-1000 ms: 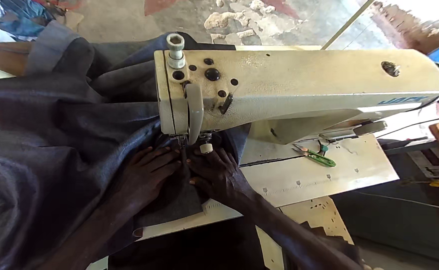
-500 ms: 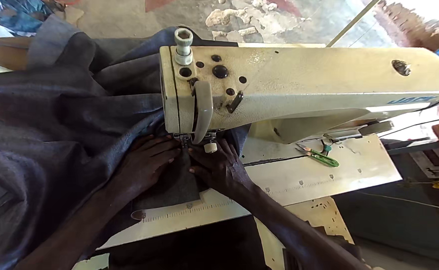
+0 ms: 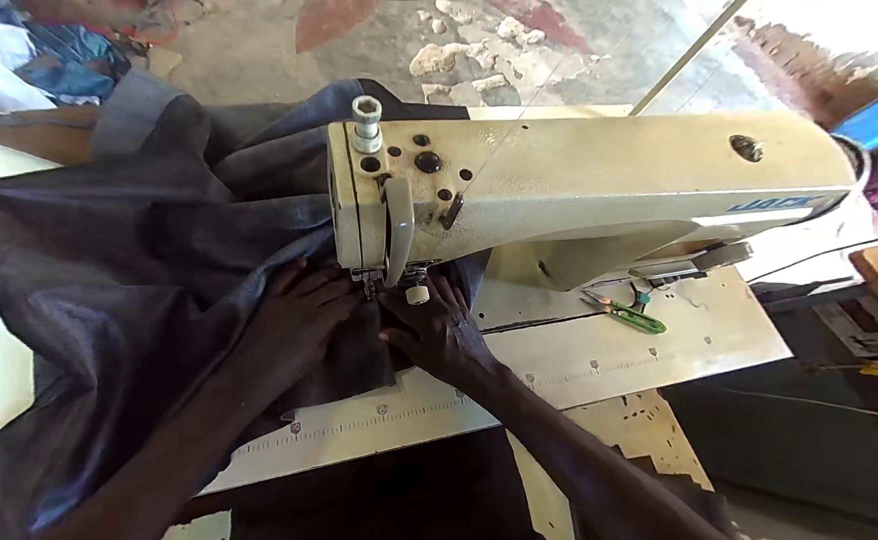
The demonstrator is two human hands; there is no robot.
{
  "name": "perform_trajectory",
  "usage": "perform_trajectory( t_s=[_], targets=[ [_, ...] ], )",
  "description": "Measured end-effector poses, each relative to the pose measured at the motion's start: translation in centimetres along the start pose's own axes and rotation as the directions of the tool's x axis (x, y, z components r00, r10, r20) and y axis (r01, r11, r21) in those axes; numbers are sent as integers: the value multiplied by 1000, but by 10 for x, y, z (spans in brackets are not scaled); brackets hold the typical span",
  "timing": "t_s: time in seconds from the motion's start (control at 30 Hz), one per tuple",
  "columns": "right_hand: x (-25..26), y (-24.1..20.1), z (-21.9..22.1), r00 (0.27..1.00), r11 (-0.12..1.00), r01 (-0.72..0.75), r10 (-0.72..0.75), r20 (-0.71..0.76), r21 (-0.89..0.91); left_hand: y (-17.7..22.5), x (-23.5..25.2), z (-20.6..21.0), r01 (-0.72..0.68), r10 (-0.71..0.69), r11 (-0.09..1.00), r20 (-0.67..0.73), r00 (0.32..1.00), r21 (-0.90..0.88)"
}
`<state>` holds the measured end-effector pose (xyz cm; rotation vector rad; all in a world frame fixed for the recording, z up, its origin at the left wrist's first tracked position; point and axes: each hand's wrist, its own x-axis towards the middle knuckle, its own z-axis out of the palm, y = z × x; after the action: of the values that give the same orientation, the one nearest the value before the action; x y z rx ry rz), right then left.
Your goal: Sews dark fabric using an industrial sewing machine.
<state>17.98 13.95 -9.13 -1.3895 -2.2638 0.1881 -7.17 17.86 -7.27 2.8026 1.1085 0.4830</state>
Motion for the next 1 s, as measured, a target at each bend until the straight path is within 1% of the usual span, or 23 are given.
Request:
perform_trajectory(
  t_s=[0.07, 0.13, 0.2, 0.27, 0.4, 0.47, 0.5, 0.57, 0.67, 0.73, 0.8, 0.9, 1.0],
  targets=[
    [-15, 1, -6, 997, 997, 57, -60, 40, 60, 23, -11, -5, 52, -53, 998, 39, 998, 21],
    [-32, 6, -12, 986, 986, 125, -136, 96, 109, 43, -30, -3, 72, -71, 997, 28, 997, -35],
    [-44, 9, -15, 978, 980, 158, -172, 114, 123, 60, -47, -1, 77, -75, 994, 29, 997, -72],
    [-45, 8, -14, 983, 980, 161, -170, 69, 117, 68, -55, 6, 59, -59, 997, 3, 998, -57],
    [-28, 2, -11, 985, 981, 161, -153, -74, 110, 58, -47, 9, 18, -27, 999, -169, 985, -50],
    [-19, -5, -12, 982, 980, 138, -117, -145, 142, 52, -37, -2, 81, -100, 991, -193, 976, -106],
    [-16, -9, -12, 983, 980, 115, -88, -163, 162, 49, -33, -10, 136, -163, 977, -158, 974, -165],
    [-11, -12, -10, 981, 977, 88, -50, -187, 196, 42, -22, -23, 243, -267, 926, -44, 963, -290],
    [-5, -15, -11, 982, 977, 91, -56, -180, 191, 29, -8, -33, 307, -302, 869, 75, 950, -389],
    [-2, -19, -8, 978, 983, 82, -49, -201, 164, 29, -2, -39, 298, -278, 876, 107, 954, -379],
    [1, -25, -6, 966, 978, 55, -2, -258, 201, 34, 1, -43, 245, -226, 914, 98, 969, -324],
    [6, -33, -8, 950, 964, 19, 66, -306, 266, 43, 2, -44, 126, -125, 975, 17, 992, -184],
    [3, -38, -7, 940, 955, 30, 73, -332, 296, 51, 5, -41, 64, -68, 996, -63, 996, -63]
  ],
)
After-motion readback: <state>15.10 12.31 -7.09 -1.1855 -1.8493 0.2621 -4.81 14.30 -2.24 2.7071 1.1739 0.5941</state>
